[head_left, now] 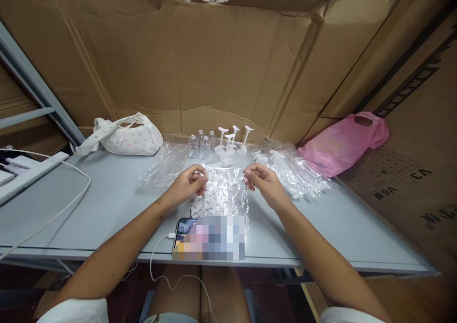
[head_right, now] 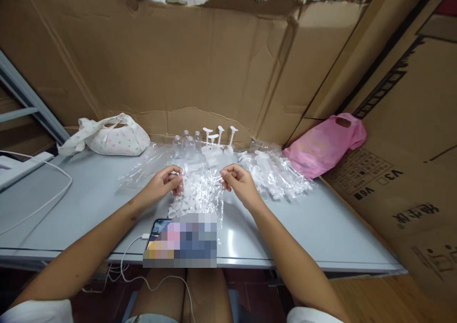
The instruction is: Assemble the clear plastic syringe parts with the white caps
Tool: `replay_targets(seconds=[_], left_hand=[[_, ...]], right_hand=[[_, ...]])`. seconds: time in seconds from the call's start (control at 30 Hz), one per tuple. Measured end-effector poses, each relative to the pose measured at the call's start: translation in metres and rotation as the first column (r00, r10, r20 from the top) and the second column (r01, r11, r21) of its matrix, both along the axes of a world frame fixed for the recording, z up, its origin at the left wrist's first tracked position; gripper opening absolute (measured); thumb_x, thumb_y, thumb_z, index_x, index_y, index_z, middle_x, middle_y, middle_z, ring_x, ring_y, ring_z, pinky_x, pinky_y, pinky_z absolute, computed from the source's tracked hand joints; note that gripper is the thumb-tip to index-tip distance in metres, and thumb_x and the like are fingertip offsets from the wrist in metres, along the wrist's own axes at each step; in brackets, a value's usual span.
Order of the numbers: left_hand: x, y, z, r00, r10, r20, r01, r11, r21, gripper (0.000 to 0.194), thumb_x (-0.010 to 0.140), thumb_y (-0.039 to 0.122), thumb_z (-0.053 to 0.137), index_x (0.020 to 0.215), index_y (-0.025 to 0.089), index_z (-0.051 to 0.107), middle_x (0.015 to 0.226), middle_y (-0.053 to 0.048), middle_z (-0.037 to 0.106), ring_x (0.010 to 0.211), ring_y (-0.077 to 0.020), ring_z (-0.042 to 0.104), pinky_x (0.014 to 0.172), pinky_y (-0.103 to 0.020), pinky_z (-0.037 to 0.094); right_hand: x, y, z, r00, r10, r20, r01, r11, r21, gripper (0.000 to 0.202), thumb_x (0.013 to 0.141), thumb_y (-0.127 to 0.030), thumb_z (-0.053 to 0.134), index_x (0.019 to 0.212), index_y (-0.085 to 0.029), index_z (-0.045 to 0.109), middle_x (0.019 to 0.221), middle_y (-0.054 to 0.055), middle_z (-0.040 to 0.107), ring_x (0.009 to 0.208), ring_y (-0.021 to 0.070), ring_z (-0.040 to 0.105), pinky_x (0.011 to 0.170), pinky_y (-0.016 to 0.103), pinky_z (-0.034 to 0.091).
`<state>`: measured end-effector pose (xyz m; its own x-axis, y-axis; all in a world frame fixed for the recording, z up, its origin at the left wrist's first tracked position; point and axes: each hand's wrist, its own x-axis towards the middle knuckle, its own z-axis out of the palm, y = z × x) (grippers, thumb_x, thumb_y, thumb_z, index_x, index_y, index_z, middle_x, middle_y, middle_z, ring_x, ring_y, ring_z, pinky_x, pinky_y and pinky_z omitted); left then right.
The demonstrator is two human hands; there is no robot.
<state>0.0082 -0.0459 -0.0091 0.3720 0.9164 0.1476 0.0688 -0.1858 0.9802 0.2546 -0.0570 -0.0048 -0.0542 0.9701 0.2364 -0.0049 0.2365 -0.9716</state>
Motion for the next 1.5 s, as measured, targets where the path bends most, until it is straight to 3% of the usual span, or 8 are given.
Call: replay_targets(seconds=[0.33,0.57,0.77,0.93,1.07,1.2,1.33,1.5], left_hand=[[0.000,0.000,0.003,0.988,0.150,0.032,-0.151,0.988,0.037,0.031,0.077,0.045,0.067,0.079,0.018,0.052,0.056,0.004,0.058,0.048,-0.0087,0.053,0.050,-0.021,0.043],[0.002,0.000,-0.004,0.990,-0.116,-0.075,0.111,0.992,-0.059,0.029,0.076,0.042,0.068,0.083,0.017,0.056,0.065,-0.002,0.066,0.056,-0.0118,0.059,0.056,-0.024,0.045],[0.003,0.001,-0.003,0.997,0.040,-0.061,-0.040,0.999,-0.007,0.026,0.079,0.041,0.065,0.083,0.016,0.055,0.065,0.000,0.064,0.053,-0.0098,0.056,0.056,-0.024,0.044],[0.002,0.004,-0.004,0.996,0.087,-0.016,-0.087,0.996,-0.022,0.027,0.080,0.039,0.065,0.093,0.016,0.055,0.065,0.001,0.064,0.053,-0.0106,0.058,0.055,-0.024,0.046],[-0.001,0.004,-0.007,0.992,0.102,0.072,-0.105,0.994,0.042,0.050,0.084,0.028,0.059,0.129,0.024,0.039,0.103,-0.006,0.067,0.067,-0.0115,0.066,0.066,-0.027,0.051],[-0.006,0.005,-0.007,0.998,-0.049,-0.029,0.053,0.983,0.174,0.041,0.083,0.015,0.054,0.123,0.026,0.056,0.136,-0.009,0.052,0.097,-0.0164,0.066,0.085,-0.033,0.050],[-0.006,0.005,-0.008,0.970,-0.168,-0.177,0.200,0.962,0.185,0.034,0.081,0.020,0.063,0.114,0.027,0.068,0.142,-0.008,0.048,0.115,-0.0223,0.058,0.098,-0.039,0.046],[-0.001,0.001,-0.002,0.991,-0.067,-0.114,0.083,0.987,0.136,0.033,0.083,0.034,0.065,0.115,0.026,0.069,0.136,-0.009,0.056,0.118,-0.0233,0.057,0.099,-0.039,0.045]], right_hand=[[0.000,-0.005,0.007,0.978,0.162,0.129,-0.156,0.986,-0.056,0.033,0.071,-0.049,0.074,0.073,-0.019,0.061,0.058,-0.002,0.058,0.049,0.0111,0.053,0.049,0.027,0.042],[0.006,0.000,0.006,1.000,-0.020,-0.002,0.020,1.000,0.016,0.035,0.071,-0.051,0.073,0.080,-0.020,0.060,0.059,-0.003,0.060,0.047,0.0096,0.051,0.049,0.026,0.042],[-0.001,-0.003,0.002,0.971,0.222,0.085,-0.214,0.972,-0.097,0.043,0.073,-0.043,0.072,0.106,-0.020,0.055,0.075,0.002,0.069,0.062,0.0156,0.066,0.058,0.030,0.051],[-0.002,0.000,-0.004,0.978,0.191,0.082,-0.185,0.980,-0.076,0.036,0.075,-0.043,0.069,0.100,-0.020,0.057,0.072,0.000,0.068,0.056,0.0149,0.065,0.055,0.030,0.052],[0.001,0.003,-0.005,0.990,0.132,0.059,-0.129,0.990,-0.051,0.039,0.074,-0.045,0.070,0.100,-0.019,0.058,0.071,-0.001,0.066,0.059,0.0152,0.067,0.056,0.029,0.051],[0.000,0.002,-0.003,0.994,0.108,0.034,-0.106,0.993,-0.057,0.038,0.073,-0.043,0.072,0.100,-0.021,0.058,0.066,-0.003,0.062,0.058,0.0156,0.066,0.057,0.030,0.052],[-0.002,0.001,-0.003,0.993,0.114,-0.018,-0.115,0.987,-0.116,0.035,0.073,-0.036,0.072,0.102,-0.021,0.057,0.069,-0.003,0.064,0.057,0.0151,0.066,0.058,0.031,0.054],[0.001,0.000,-0.003,0.964,0.241,-0.116,-0.262,0.938,-0.226,0.042,0.077,-0.026,0.064,0.117,-0.022,0.054,0.090,0.003,0.069,0.072,0.0174,0.071,0.068,0.034,0.057]])
